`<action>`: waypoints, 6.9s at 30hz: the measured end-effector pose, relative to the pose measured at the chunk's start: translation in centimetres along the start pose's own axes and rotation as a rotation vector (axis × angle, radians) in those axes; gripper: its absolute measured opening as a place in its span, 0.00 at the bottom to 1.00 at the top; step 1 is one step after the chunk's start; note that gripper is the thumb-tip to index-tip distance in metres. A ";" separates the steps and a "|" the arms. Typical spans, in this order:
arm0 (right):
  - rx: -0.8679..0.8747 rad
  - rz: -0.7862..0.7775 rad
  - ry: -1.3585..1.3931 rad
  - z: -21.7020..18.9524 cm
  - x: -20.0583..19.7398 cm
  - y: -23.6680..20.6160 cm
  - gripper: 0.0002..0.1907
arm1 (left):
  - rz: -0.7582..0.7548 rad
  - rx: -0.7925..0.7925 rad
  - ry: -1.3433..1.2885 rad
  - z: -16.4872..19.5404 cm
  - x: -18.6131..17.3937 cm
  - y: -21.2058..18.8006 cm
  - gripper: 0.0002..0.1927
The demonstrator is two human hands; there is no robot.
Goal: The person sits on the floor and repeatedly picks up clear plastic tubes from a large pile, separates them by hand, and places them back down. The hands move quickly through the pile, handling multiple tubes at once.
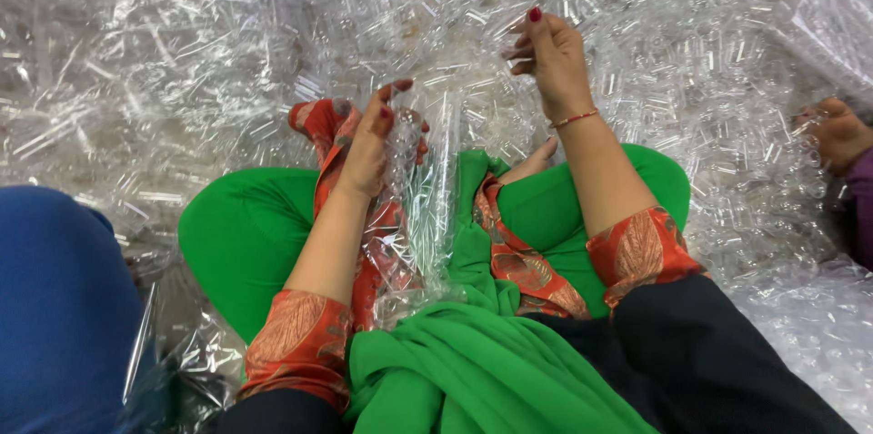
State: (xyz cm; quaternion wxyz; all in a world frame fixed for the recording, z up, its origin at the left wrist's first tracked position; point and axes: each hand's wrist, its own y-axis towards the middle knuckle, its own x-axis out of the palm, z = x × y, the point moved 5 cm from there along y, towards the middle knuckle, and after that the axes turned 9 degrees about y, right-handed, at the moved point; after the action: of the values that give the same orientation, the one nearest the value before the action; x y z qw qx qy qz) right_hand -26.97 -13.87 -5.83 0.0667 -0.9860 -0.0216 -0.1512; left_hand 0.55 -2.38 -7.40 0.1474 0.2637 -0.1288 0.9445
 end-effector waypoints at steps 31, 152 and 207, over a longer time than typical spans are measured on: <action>-0.100 -0.690 -0.204 -3.0 8.3 -5.3 0.22 | -0.203 0.180 0.501 -1.2 1.5 -0.1 0.36; -0.281 -0.563 -0.631 -19.8 12.3 -5.8 0.10 | 0.080 0.378 0.926 4.1 1.9 -1.8 0.40; -0.139 -0.168 -0.027 -2.9 6.9 -19.5 0.29 | 0.295 0.081 1.679 5.8 8.4 -21.4 0.26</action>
State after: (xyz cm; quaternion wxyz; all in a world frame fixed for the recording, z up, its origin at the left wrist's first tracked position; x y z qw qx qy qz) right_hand -22.49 5.20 1.42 -0.0149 -0.9849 -0.0946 -0.1440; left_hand 3.73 17.28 5.43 0.0600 -0.5383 0.0239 0.8403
